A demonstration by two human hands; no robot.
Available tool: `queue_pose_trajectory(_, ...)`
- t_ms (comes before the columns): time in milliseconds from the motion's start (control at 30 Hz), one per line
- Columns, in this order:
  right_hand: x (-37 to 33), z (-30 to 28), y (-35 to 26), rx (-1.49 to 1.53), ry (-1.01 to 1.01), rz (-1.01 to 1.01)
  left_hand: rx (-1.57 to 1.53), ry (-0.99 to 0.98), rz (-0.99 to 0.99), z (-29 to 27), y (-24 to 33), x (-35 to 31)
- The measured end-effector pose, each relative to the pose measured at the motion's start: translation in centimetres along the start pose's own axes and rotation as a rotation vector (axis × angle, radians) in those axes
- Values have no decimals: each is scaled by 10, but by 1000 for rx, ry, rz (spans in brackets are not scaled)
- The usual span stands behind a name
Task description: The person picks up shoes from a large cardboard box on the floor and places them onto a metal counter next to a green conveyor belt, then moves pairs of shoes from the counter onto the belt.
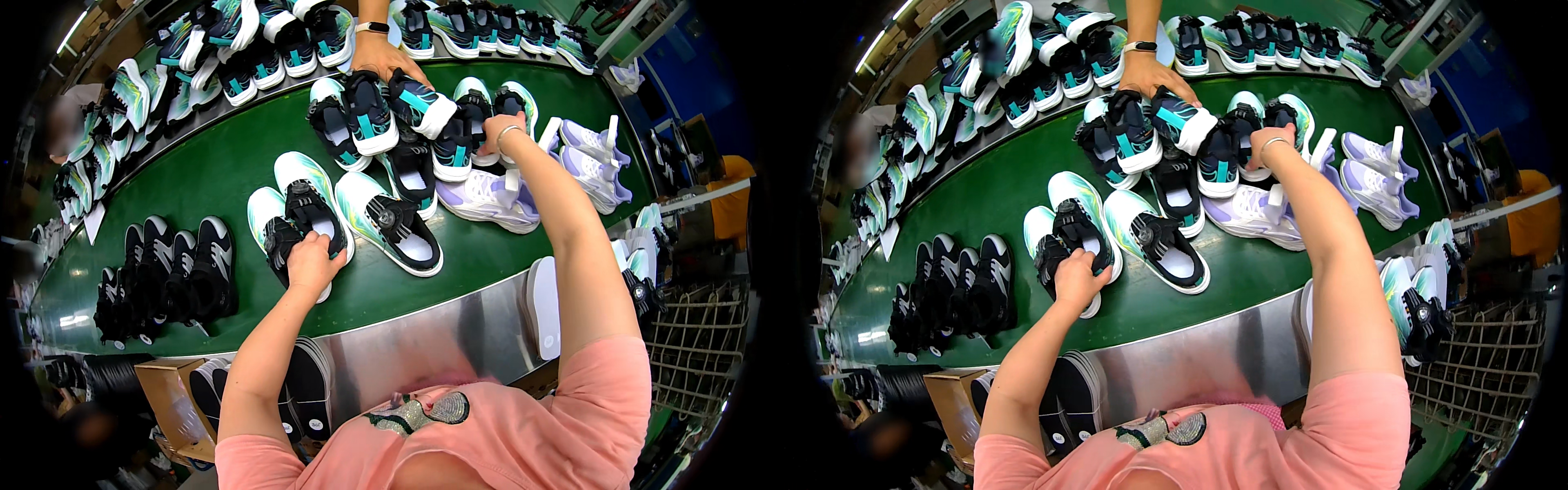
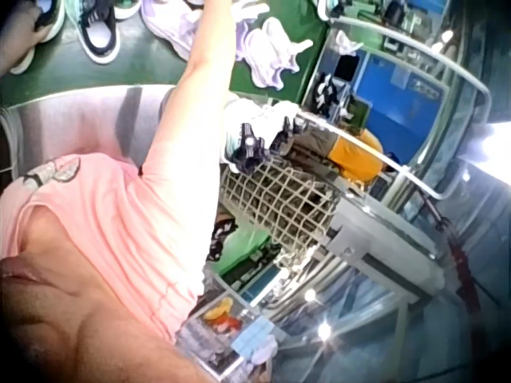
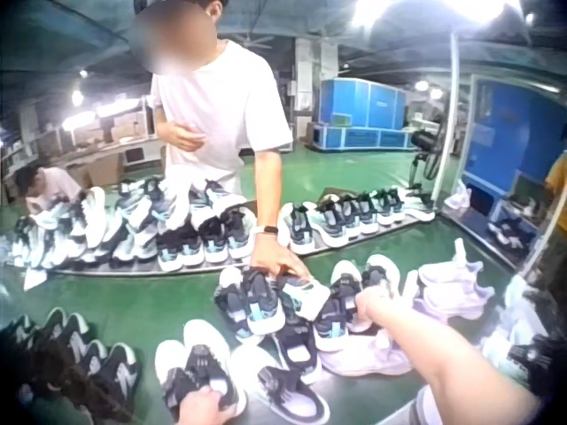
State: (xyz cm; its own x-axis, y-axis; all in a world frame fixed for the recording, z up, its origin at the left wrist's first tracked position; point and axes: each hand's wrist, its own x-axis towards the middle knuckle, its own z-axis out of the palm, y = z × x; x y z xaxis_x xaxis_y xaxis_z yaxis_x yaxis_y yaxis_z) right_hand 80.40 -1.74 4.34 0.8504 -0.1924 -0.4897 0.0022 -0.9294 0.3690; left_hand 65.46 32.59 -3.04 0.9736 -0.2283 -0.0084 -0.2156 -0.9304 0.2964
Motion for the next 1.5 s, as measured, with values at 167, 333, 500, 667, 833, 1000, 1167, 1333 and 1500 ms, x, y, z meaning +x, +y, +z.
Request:
queue_pose_trajectory(167,4,-15,37,132,108,45,3,-24,-8,1,7,5)
queue_pose_trajectory(333,25,-7,42,63,128,44,3,-17,-25,-2,4,9)
queue_pose_trajectory(500,12,0,3,-27,541,-293,-84,-111,-131,-7,-18,-6)
queue_pose_trajectory(667,2,35,13,348,803,-422,-142,-143,-63,-16,-10,-5)
queue_pose_trajectory(833,-33,42,-45,556,765,-572,-120,-60,-71,-14,-6,-22)
queue_pose_trajectory(1000,-40,30,-63,308,705,-374,-81,-4,-70,2,-12,-17)
queue_pose_trajectory(1167,-45,41,-70,148,731,-302,-46,9,-12,7,-15,-11)
queue_pose_trajectory(1333,-61,26,-89,167,591,-186,-61,41,-26,11,-21,-13)
queue_pose_trajectory(1500,-58,30,-90,166,613,-138,-73,19,-52,1,-20,-15)
